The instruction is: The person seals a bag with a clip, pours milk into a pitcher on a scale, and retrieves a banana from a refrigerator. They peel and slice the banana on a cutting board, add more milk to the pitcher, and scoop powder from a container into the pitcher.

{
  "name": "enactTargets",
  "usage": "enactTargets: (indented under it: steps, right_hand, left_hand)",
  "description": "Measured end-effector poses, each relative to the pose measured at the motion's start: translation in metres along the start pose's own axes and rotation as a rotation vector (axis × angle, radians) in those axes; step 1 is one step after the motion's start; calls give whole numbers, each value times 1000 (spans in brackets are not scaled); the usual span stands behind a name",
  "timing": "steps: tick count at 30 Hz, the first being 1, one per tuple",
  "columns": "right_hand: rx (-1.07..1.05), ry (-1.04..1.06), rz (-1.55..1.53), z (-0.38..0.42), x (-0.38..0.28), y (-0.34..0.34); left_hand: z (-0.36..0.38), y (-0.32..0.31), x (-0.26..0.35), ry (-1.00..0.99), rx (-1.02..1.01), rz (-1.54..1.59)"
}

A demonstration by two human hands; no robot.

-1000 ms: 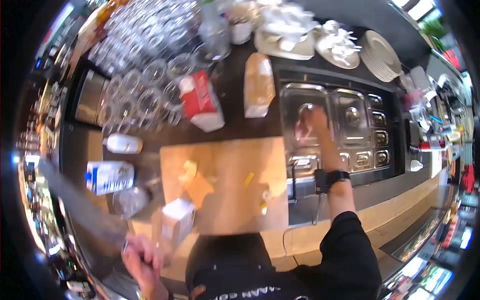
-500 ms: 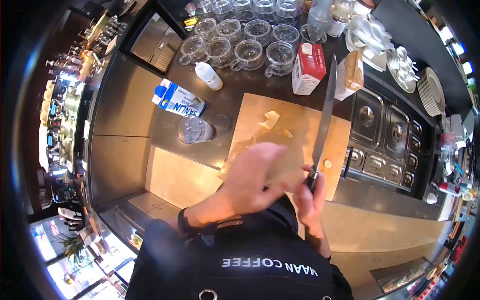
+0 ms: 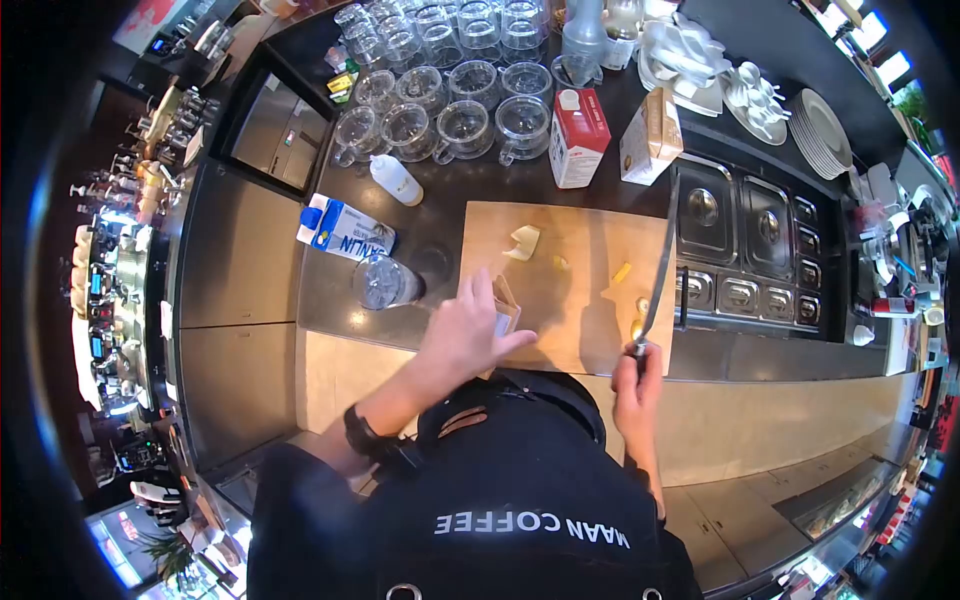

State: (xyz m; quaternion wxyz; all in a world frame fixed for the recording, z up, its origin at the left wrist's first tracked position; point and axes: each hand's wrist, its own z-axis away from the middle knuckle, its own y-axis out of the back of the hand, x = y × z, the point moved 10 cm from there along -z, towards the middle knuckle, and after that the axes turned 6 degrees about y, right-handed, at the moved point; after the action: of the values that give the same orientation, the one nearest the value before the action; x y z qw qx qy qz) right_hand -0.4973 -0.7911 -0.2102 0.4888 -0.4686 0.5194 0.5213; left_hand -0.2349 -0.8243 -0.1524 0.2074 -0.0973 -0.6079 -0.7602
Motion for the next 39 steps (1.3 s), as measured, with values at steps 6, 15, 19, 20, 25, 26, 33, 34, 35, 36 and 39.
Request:
enactTargets:
  steps: [6,15,19,20,25,26,33,34,35,36,39]
  right_hand:
    - [-399,135,-240,-43,-1,-94]
    - [-777,59,-386,-30,6,-140]
    - [-718,61,-520,-26,4,-146]
    - [-693,152,-588,-27,-2,-143]
    - [-677,159,-524,-28,7,-142]
    - [-664,152,-516,-30,4,-141]
    - [-621,200,-550,-34,1,-139]
    - [-605,233,-498,-35,3,-138]
    - [-589,268,-450,-37,1,-137]
    - [-562,294,-436,-39,-1,-134]
    - [-513,297,-349,-40,-1,-130]
  left_hand:
    - [13,7,41,-388,-40,192]
    - [44,19,27,-241,126,131]
    - [42,20,32,-294,114,200]
    - [40,18,30,-288,103,225]
    - [41,17,36,-318,216,139]
    - [41,18,37,-327,246,121]
    - [51,24,38,-429,285,100]
    - [51,25,39,-448,280,106]
    - [51,25,39,-455,273,127]
    - [49,25,38,-464,265,147]
    - [45,42,53,-484,332,201]
